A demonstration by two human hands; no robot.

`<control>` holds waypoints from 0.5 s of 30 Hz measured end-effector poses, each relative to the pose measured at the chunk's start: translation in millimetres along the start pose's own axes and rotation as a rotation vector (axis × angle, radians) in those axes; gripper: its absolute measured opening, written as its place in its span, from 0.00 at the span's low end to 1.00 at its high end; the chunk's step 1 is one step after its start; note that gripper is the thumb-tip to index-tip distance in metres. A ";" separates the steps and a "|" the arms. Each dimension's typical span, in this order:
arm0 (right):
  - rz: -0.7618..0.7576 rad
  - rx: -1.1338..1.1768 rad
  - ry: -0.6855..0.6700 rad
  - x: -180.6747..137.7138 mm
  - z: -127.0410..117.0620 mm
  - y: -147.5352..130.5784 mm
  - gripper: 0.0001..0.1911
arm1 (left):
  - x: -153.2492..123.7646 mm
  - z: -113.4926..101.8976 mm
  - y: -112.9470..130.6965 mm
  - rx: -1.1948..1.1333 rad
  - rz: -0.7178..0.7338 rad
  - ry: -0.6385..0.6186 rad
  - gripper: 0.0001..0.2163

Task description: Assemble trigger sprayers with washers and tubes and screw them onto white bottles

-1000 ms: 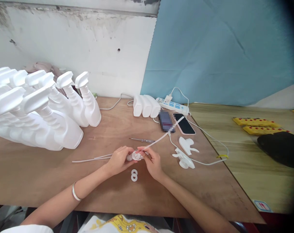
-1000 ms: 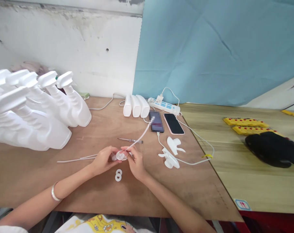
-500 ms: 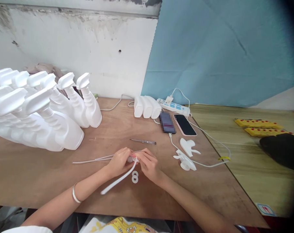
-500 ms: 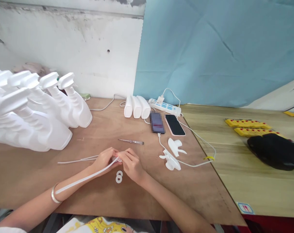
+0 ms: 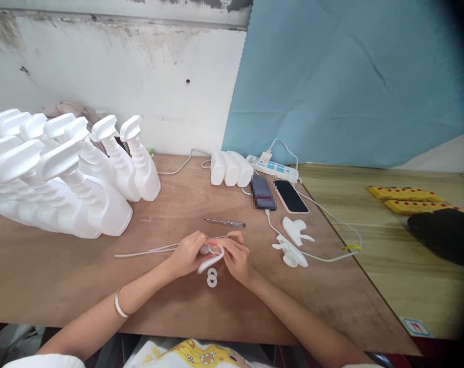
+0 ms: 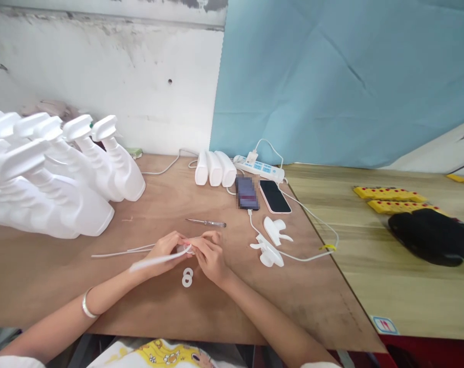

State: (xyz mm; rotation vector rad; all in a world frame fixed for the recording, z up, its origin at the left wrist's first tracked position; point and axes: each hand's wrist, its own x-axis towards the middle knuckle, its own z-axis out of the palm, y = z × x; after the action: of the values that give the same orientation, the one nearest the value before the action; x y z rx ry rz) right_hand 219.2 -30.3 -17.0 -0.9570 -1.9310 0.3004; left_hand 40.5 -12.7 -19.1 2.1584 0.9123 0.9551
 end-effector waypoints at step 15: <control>0.823 1.130 0.264 -3.3 -9.1 21.5 0.18 | 65.2 5.7 6.2 -0.145 0.012 0.044 0.10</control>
State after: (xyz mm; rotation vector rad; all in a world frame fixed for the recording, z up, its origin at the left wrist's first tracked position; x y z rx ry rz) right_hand 238.3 -19.9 -26.1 -0.8477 -0.7606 1.4549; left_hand 80.0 32.9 7.0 2.0300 0.8258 1.0458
